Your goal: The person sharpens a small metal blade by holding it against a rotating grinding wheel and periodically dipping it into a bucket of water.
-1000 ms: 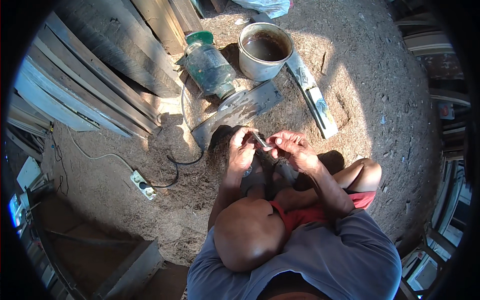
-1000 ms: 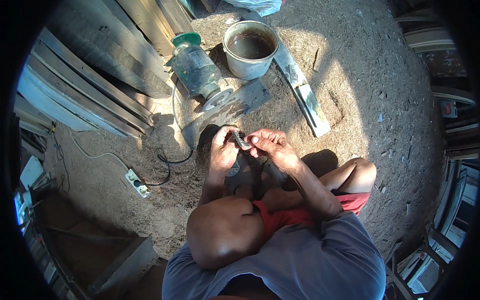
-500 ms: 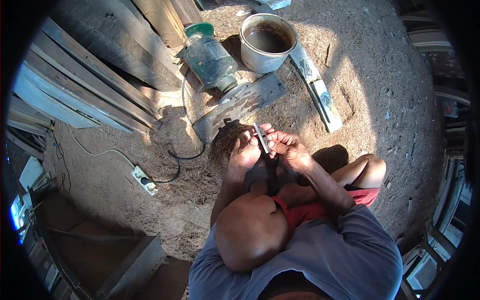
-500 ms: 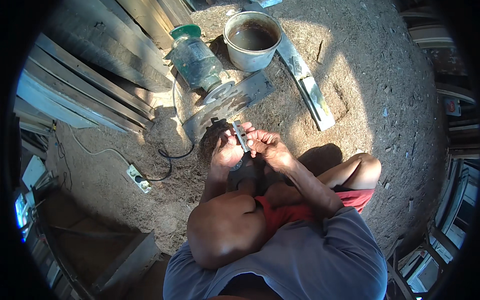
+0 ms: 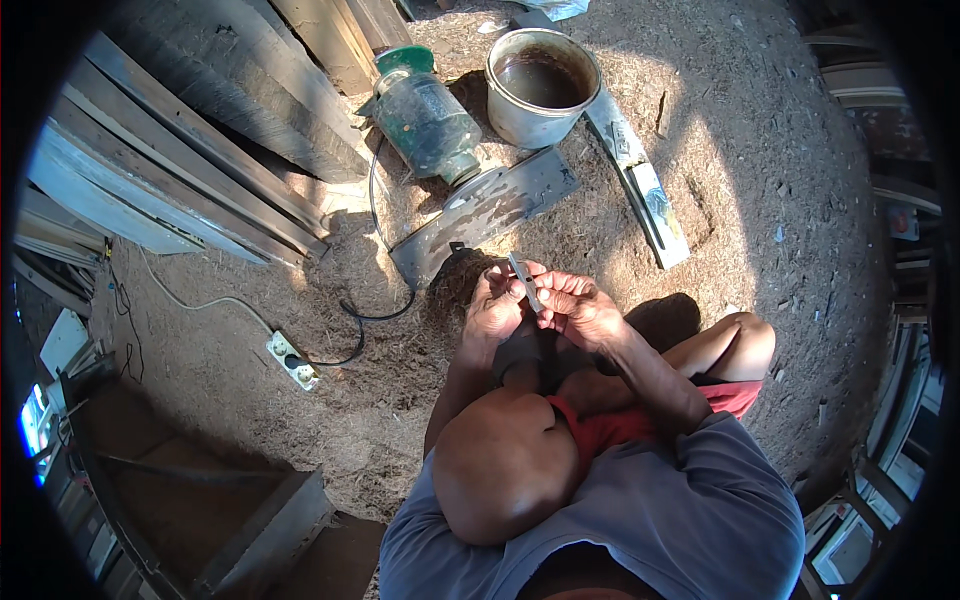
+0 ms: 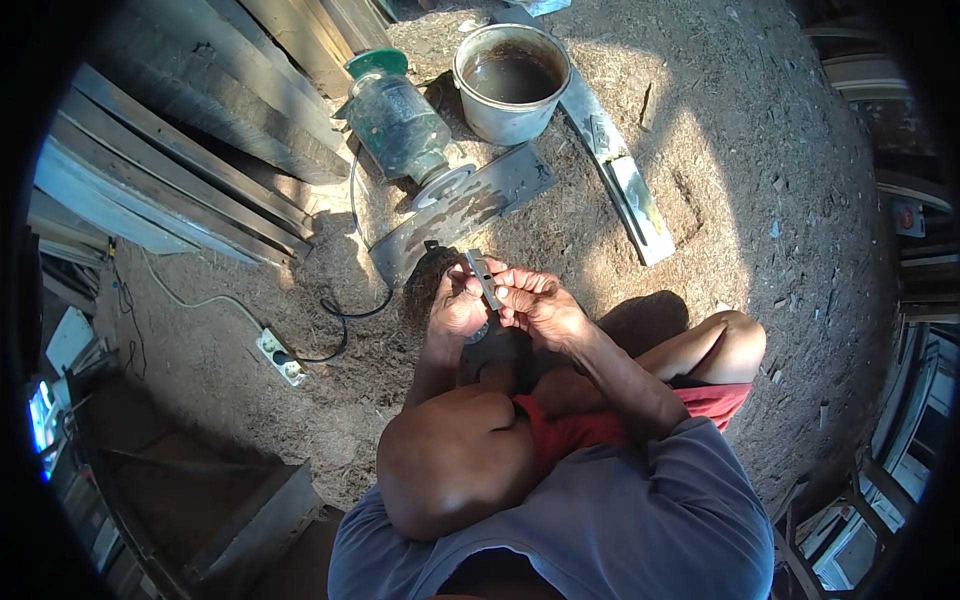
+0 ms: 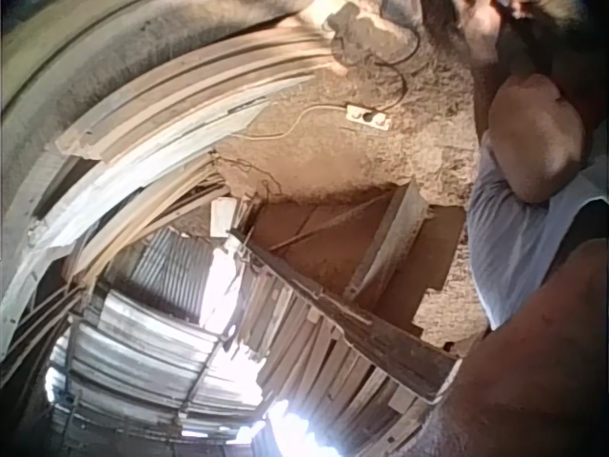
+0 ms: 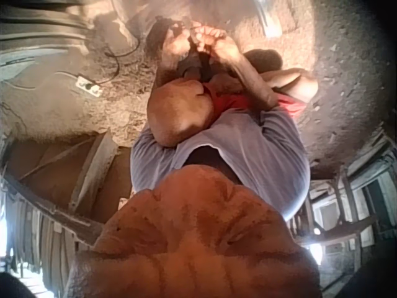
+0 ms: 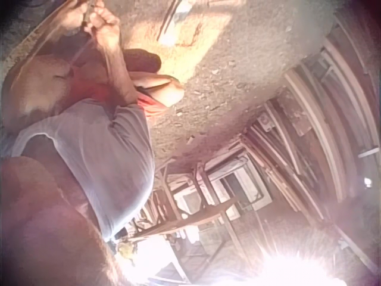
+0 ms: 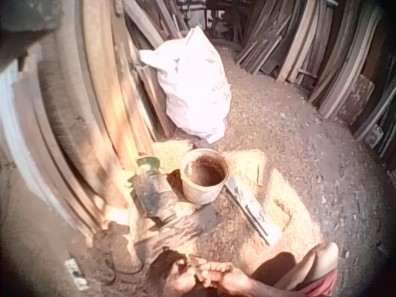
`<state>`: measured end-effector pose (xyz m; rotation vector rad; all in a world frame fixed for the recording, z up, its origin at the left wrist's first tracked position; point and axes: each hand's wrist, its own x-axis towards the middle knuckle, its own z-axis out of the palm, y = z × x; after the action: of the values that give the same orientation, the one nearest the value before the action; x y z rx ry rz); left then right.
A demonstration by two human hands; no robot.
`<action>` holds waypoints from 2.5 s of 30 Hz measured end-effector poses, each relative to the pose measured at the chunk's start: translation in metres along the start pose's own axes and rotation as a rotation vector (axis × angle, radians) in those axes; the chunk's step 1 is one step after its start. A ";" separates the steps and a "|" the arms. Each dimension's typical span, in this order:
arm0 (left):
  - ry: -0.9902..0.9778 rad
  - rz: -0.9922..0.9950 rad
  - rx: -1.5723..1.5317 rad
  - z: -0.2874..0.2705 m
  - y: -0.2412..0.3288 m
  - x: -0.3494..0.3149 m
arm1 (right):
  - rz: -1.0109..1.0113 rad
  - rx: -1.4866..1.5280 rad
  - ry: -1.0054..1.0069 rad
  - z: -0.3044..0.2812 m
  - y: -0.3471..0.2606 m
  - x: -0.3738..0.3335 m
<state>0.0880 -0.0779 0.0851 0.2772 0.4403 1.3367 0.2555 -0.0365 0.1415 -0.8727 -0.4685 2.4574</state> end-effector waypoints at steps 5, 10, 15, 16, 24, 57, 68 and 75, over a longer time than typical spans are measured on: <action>0.159 0.130 0.076 0.019 0.007 0.001 | 0.124 0.060 -0.007 0.001 -0.009 -0.001; 0.139 0.307 0.173 -0.024 0.005 0.002 | 0.081 0.033 0.084 -0.006 -0.013 0.021; 0.533 0.212 0.330 -0.054 0.011 0.001 | -0.079 -0.196 0.213 -0.034 -0.010 0.080; 0.522 0.230 0.388 -0.060 0.014 0.004 | -0.151 -0.321 0.164 -0.039 -0.011 0.089; 0.733 0.138 0.820 -0.092 0.042 0.046 | -0.337 -0.723 0.182 -0.043 -0.016 0.163; 0.811 0.114 1.017 -0.111 0.062 0.062 | -0.383 -1.035 0.268 -0.058 -0.019 0.211; 0.791 0.093 1.020 -0.102 0.063 0.062 | -0.329 -1.019 0.298 -0.047 -0.023 0.204; 0.798 0.105 0.996 -0.103 0.062 0.061 | -0.367 -1.033 0.342 -0.049 -0.017 0.208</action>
<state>-0.0032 -0.0101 0.0123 0.5810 1.7904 1.1959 0.1524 0.0995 0.0112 -1.3827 -1.6476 1.5867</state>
